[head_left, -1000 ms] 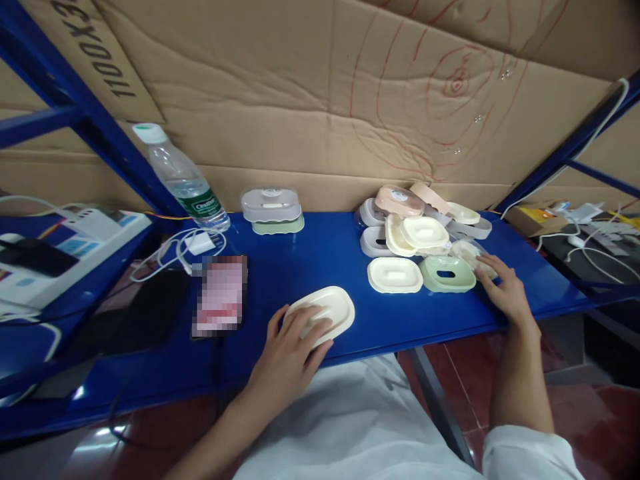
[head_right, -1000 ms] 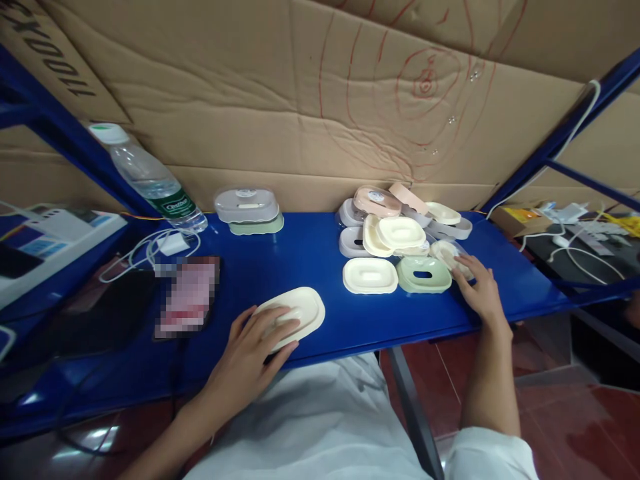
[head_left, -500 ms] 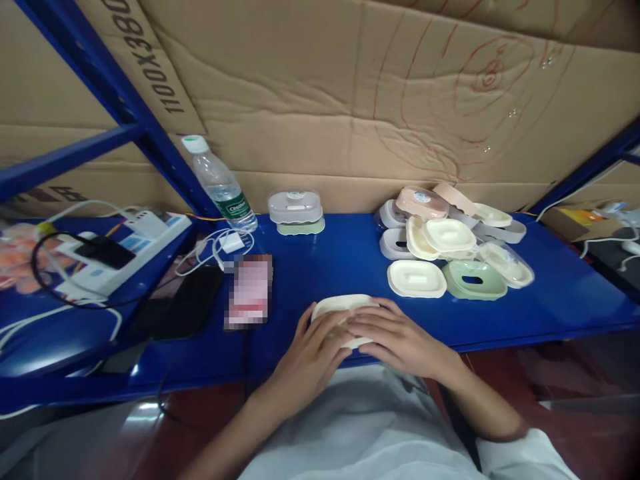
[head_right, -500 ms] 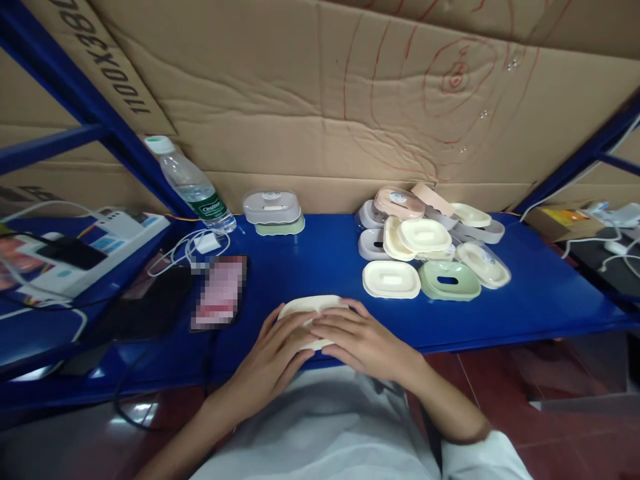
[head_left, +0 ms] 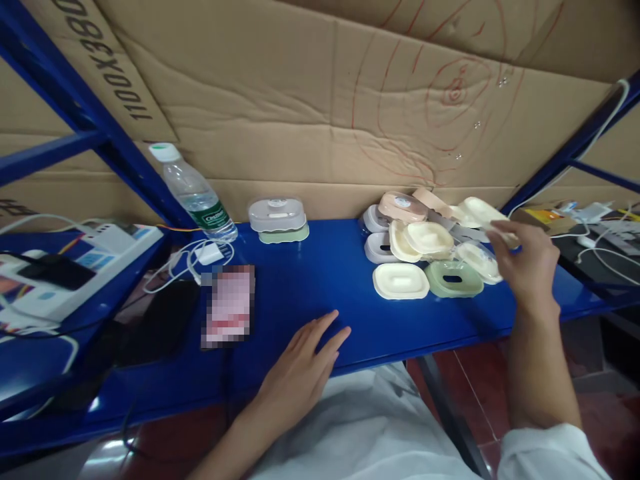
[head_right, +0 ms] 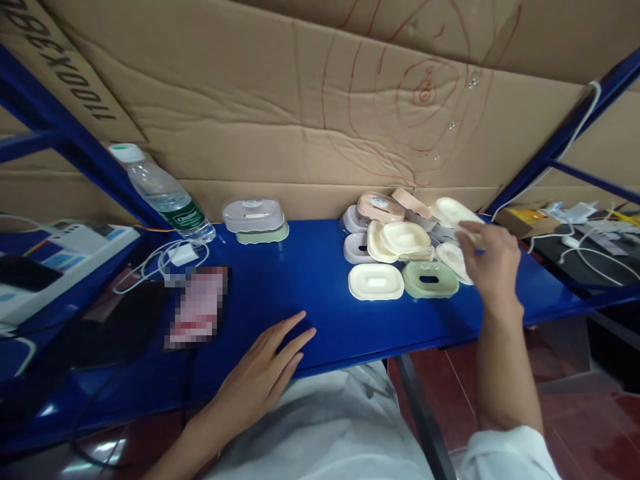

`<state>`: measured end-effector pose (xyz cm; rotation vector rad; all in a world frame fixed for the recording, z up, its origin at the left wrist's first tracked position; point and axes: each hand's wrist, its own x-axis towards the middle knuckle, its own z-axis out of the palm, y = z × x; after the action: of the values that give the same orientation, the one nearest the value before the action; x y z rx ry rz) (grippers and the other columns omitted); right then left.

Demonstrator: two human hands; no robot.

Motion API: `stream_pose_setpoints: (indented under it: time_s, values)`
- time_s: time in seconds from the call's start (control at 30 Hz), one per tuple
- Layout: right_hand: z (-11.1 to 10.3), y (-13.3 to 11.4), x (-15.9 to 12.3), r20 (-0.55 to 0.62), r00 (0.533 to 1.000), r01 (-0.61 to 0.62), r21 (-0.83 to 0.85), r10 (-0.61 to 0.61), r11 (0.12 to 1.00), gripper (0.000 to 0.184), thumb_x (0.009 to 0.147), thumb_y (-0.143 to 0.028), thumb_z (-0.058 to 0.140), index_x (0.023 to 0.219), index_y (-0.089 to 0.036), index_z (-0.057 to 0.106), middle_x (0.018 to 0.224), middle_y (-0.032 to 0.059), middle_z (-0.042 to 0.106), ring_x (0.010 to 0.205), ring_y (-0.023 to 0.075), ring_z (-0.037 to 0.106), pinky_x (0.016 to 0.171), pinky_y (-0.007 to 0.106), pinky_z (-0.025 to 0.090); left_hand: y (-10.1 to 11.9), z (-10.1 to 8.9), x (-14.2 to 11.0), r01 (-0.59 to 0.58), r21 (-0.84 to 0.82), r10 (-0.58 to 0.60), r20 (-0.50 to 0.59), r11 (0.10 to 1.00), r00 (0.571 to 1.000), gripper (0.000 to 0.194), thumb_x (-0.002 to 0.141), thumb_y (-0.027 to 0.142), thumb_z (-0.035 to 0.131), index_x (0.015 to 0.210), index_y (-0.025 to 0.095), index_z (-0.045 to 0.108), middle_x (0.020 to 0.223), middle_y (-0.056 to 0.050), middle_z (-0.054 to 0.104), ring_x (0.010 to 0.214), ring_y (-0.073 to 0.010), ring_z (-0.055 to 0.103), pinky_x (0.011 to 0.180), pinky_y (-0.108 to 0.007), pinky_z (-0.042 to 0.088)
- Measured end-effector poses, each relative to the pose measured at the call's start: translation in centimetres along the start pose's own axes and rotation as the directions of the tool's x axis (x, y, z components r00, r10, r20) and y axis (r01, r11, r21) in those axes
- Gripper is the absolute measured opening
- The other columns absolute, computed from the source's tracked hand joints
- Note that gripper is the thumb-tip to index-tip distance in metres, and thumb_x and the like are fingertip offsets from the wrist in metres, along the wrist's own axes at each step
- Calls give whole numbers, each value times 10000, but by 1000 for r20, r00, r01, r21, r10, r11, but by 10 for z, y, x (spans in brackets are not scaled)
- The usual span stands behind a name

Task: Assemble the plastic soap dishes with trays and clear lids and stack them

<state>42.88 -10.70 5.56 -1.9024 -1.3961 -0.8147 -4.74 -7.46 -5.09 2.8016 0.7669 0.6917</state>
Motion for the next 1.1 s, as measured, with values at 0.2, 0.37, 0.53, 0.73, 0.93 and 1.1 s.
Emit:
stream_pose_setpoints:
  time_s: [0.2,0.37,0.53,0.73,0.93,1.1]
  values:
    - [60,42,60,256,954,-114,-174,157,978,324,1046,-329,664,1263,-125,791,1204,187,799,1103,238,713,887,331,411,1,-3,4,-46,37,45,15,998,999,421,1051,102,497,1426,206,657,1531,-147,608,1353,-310,645,1145,-549,583]
    - [89,30,58,352,928,-73,-159,126,985,363,1054,-310,659,1346,-117,752,1245,199,789,1056,230,724,869,331,387,2,-4,5,-45,12,45,-1,999,999,366,1056,114,517,1366,204,691,1479,-131,648,1360,-295,643,1165,-530,571]
    - [94,25,73,423,896,-56,-194,135,979,398,1056,-284,654,1417,-123,703,1260,228,777,1002,240,726,841,363,375,1,-4,5,-43,-8,43,13,999,999,377,1044,99,530,1368,198,696,1473,-137,658,1376,-291,637,1189,-531,550]
    - [69,-41,95,417,909,52,-142,13,989,358,1079,-305,602,1312,-76,748,1297,255,745,1215,314,676,1013,451,389,1,-6,4,-62,21,61,59,998,996,494,977,0,505,1407,179,672,1508,-164,637,1395,-313,629,1176,-551,560]
    - [93,-230,61,296,655,526,483,-695,700,432,1094,-409,588,1465,-190,625,1499,162,650,1361,368,620,1116,545,486,3,-7,4,-45,35,43,62,998,997,442,997,47,534,1387,201,676,1485,-152,656,1383,-310,641,1157,-563,575]
    - [164,-340,59,360,625,468,537,-692,702,712,991,-337,766,1621,-239,449,1751,190,346,1591,468,344,1195,788,370,6,-13,5,-25,13,23,92,1000,995,454,1007,66,541,1412,228,666,1504,-132,652,1402,-295,631,1171,-542,569]
